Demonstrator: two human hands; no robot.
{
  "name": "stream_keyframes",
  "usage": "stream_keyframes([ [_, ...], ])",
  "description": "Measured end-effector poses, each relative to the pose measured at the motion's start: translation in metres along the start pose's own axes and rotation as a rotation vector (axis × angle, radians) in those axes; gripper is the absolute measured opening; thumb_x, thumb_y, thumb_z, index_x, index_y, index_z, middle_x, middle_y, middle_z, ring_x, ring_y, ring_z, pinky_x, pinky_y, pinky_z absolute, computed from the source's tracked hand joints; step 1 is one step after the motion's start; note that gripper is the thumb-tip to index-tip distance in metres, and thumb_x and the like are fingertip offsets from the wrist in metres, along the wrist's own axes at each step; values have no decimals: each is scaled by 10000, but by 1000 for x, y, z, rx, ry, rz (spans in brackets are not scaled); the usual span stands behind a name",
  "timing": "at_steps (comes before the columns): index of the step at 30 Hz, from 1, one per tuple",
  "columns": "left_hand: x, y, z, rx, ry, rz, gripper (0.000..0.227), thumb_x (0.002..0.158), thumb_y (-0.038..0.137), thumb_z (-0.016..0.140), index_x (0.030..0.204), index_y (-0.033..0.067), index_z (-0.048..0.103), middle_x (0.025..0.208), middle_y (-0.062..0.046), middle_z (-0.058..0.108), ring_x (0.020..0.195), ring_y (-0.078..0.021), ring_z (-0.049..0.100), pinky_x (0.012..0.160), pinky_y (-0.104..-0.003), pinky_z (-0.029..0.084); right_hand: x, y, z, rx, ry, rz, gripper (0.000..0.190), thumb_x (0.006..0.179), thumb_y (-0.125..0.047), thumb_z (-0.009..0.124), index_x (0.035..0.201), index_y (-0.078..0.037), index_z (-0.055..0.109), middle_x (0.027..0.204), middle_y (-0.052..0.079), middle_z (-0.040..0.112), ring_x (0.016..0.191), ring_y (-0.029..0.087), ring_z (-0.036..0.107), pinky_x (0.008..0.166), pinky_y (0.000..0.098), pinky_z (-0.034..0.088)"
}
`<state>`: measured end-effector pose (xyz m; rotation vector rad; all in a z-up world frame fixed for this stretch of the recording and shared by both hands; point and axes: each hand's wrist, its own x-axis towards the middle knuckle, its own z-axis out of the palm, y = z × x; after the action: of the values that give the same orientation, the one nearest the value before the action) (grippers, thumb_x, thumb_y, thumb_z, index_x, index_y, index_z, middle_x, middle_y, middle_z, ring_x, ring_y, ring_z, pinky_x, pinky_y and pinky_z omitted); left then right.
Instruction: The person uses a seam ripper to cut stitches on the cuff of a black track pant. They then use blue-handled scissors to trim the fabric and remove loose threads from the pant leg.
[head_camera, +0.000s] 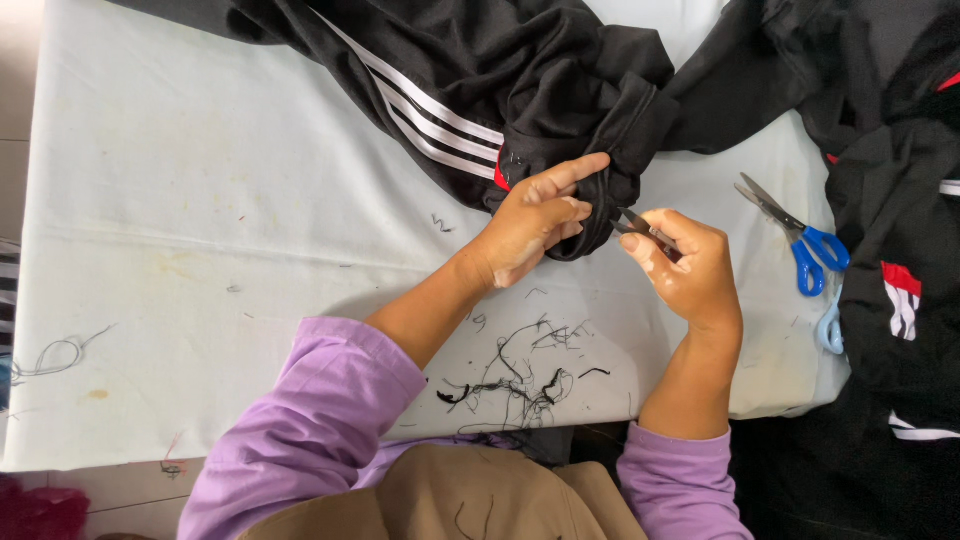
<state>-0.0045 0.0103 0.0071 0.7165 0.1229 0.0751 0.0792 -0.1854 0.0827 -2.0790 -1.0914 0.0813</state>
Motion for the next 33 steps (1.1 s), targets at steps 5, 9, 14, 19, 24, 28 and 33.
stream_keyframes([
  [5, -9, 17, 11, 6, -9, 4, 594, 899, -13, 540, 1480, 112, 525, 926, 56, 564, 883, -22, 595, 884, -213, 585, 1, -5, 3, 10, -15, -24, 114, 967, -111, 773, 924, -16, 727, 501, 67, 496, 462, 124, 431, 443, 281, 379],
  [9, -11, 19, 13, 15, -23, 19, 605, 896, -29, 555, 1487, 94, 510, 834, 70, 519, 844, -28, 598, 872, -230, 584, 2, -8, 7, -27, -13, -42, 112, 990, -87, 741, 904, -16, 731, 494, 89, 508, 432, 168, 435, 426, 292, 369],
  [14, -4, 4, 4, 54, -40, 23, 605, 906, -19, 555, 1494, 111, 510, 989, 45, 575, 900, -32, 602, 891, -237, 576, 1, -7, 5, 40, 27, -1, 62, 993, -58, 722, 953, -12, 732, 494, 37, 450, 474, 98, 392, 450, 261, 345],
  [19, 3, -10, -2, 99, -85, 28, 621, 900, -15, 528, 1504, 126, 512, 1288, -27, 589, 986, -37, 587, 934, -256, 568, 8, -27, 11, 142, 147, 3, 228, 937, -101, 797, 1121, 10, 719, 587, 19, 449, 558, 56, 388, 529, 231, 361],
  [24, -4, -3, -1, 210, -119, 9, 656, 885, -45, 511, 1521, 108, 479, 1417, -86, 570, 1102, -72, 622, 989, -256, 562, 10, -27, 31, 11, 124, -23, 101, 959, 37, 734, 1048, -8, 752, 516, 39, 456, 479, 105, 413, 488, 250, 361],
  [28, -3, -6, -1, 194, -114, -11, 643, 892, -24, 516, 1513, 142, 502, 1304, -44, 599, 1021, -55, 580, 958, -251, 561, 4, -21, 13, 269, 48, 16, 67, 977, -27, 669, 982, 12, 723, 567, 21, 505, 544, 41, 398, 502, 260, 387],
  [33, 3, -10, -4, 114, -97, 0, 648, 867, -28, 509, 1497, 126, 512, 1157, 2, 593, 940, -51, 591, 917, -276, 585, -4, -13, 4, 928, -355, -290, 426, 918, -225, 630, 594, 45, 689, 396, 23, 469, 326, 96, 326, 341, 234, 313],
])
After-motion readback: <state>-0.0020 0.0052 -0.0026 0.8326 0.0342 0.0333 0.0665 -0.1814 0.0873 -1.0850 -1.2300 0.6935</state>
